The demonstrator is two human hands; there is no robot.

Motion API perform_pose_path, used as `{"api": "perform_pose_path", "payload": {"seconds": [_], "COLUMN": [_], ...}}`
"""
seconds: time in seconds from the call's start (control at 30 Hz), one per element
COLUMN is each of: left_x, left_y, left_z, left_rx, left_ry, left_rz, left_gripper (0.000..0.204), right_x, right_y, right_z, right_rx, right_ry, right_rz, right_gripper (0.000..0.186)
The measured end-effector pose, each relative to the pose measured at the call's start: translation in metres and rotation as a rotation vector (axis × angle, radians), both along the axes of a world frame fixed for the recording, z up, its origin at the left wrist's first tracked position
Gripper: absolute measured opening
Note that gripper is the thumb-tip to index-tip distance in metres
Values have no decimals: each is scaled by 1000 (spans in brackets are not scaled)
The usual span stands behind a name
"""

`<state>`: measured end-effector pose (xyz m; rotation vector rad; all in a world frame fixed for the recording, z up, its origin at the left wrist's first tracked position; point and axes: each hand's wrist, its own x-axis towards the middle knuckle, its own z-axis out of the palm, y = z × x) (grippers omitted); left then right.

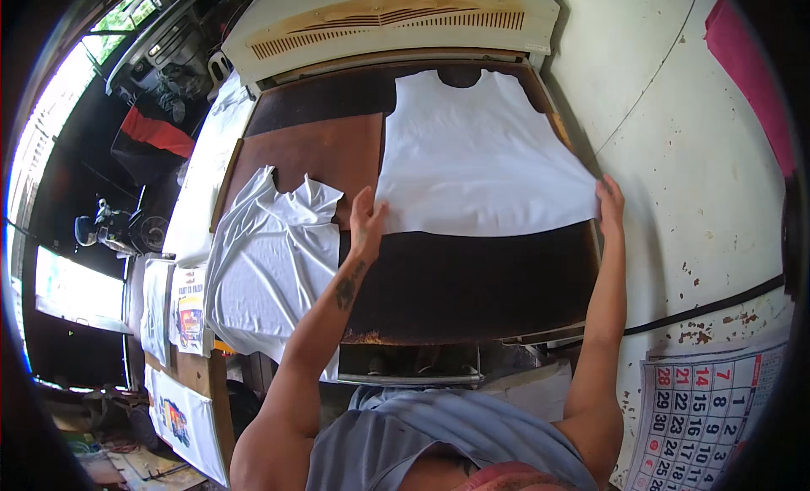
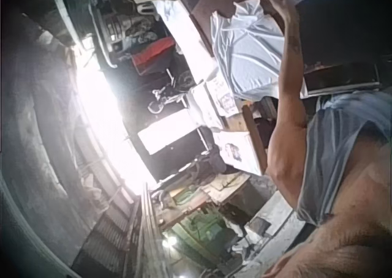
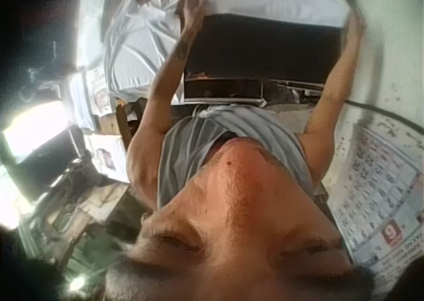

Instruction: Placing and removing white shirts from a screen printing or drying machine, then folding them on a table.

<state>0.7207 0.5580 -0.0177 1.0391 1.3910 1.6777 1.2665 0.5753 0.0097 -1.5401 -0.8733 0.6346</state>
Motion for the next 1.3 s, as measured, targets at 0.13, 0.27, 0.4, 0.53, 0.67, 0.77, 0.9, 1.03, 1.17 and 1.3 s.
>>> {"api": "perform_pose_path", "payload": {"seconds": [0.13, 0.27, 0.4, 0.53, 0.67, 0.77, 0.9, 1.03, 1.17, 1.3], "left_x": [-4, -18, -23, -29, -34, -37, -46, -71, -146, -299], "left_y": [-40, -74, -96, -115, -130, -142, -154, -162, -189, -232], "left_z": [-33, -54, -57, -46, -44, -44, -52, -61, -60, -63], "left_rx": [-214, -352, -322, -360, -379, -407, -444, -483, -214, -211], "left_ry": [112, 228, 150, 40, 63, 123, 128, 231, 525, 573], "left_rz": [-385, -408, -383, -366, -380, -382, -385, -443, -323, 269], "left_gripper": [28, 33, 33, 32, 31, 31, 32, 34, 29, 20], "right_x": [33, -18, -30, -37, -31, -35, -44, -65, -110, -186], "right_y": [-56, -97, -124, -149, -171, -184, -198, -195, -200, -217], "right_z": [-45, -31, -37, -37, -55, -62, -73, -87, -97, -98], "right_rx": [-47, -305, -304, -364, -317, -324, -335, -487, -655, -254], "right_ry": [-52, -83, -146, -214, -305, -383, -550, -785, -948, -925], "right_rz": [194, 127, 40, 22, 9, 11, 1, 14, -253, -242], "right_gripper": [39, 39, 42, 42, 43, 42, 41, 40, 38, 31]}}
